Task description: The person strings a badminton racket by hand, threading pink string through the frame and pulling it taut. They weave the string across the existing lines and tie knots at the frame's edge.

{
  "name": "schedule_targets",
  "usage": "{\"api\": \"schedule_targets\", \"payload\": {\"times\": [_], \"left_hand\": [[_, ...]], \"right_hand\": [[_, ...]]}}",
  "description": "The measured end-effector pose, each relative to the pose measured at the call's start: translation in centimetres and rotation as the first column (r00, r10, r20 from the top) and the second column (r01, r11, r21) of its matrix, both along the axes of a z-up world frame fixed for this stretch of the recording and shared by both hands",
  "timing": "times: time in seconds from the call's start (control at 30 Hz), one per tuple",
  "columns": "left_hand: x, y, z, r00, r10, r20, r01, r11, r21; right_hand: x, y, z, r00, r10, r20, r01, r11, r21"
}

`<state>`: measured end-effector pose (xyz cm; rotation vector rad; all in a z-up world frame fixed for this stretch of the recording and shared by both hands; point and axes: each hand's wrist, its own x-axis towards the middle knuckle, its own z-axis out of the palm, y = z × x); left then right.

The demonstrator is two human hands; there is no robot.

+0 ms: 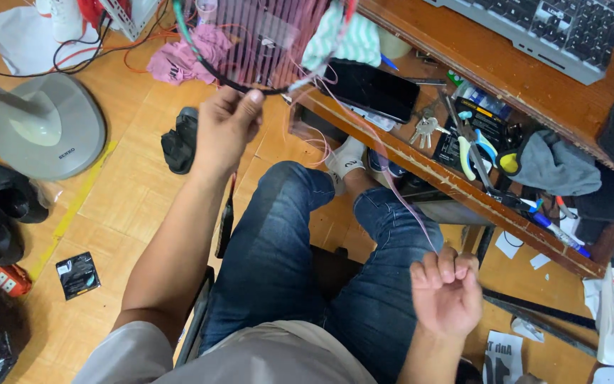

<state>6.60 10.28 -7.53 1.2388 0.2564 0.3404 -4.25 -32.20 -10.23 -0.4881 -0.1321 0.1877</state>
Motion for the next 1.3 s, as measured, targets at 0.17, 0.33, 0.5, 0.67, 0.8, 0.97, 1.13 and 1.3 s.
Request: {"api": "schedule_targets", "payload": {"times": [0.17, 0.33, 0.5, 0.67, 0.8, 0.97, 1.13, 1.3], "left_hand": [[-0.1, 2.6, 0.0, 0.988, 0.125, 0.087, -0.134, 0.985, 0.105], [-0.5, 2.9, 0.9, 0.996, 0.067, 0.060, -0.068, 0.998, 0.019], [-1.2, -1.1, 2.0, 0.997, -0.081, 0.000, 0.081, 0.996, 0.026], [-2.3, -5.7, 2.5, 0.978, -0.198, -0.073, 0.204, 0.975, 0.087], [-3.0, -7.5, 2.6, 0.959, -0.279, -0.054, 0.283, 0.952, 0.118], [-3.2, -8.3, 2.5, 0.947, -0.316, -0.062, 0.322, 0.931, 0.173], [-3.2, -8.7, 2.3, 0.942, -0.319, -0.106, 0.335, 0.914, 0.231], [-2.8, -7.6, 2.7, 0.963, -0.250, -0.097, 0.266, 0.938, 0.221]], "right_hand": [[0.9, -15.5, -6.0, 0.873, -0.377, -0.310, 0.365, 0.926, -0.099], [0.3, -23.9, -9.0, 0.451, -0.832, -0.323, 0.869, 0.491, -0.053], [1.5, -12.5, -4.9, 0.449, -0.845, 0.291, 0.811, 0.249, -0.529], [3.6, 2.1, 4.0, 0.687, -0.422, 0.591, 0.668, 0.048, -0.742], [5.4, 8.7, 9.4, 0.693, -0.074, 0.717, 0.711, -0.090, -0.697], [7.3, 11.6, 10.6, 0.744, -0.074, 0.664, 0.663, -0.048, -0.747], [8.3, 12.3, 9.3, 0.792, -0.113, 0.600, 0.603, -0.003, -0.797], [8.3, 9.8, 6.8, 0.671, 0.006, 0.742, 0.717, -0.260, -0.646]]}}
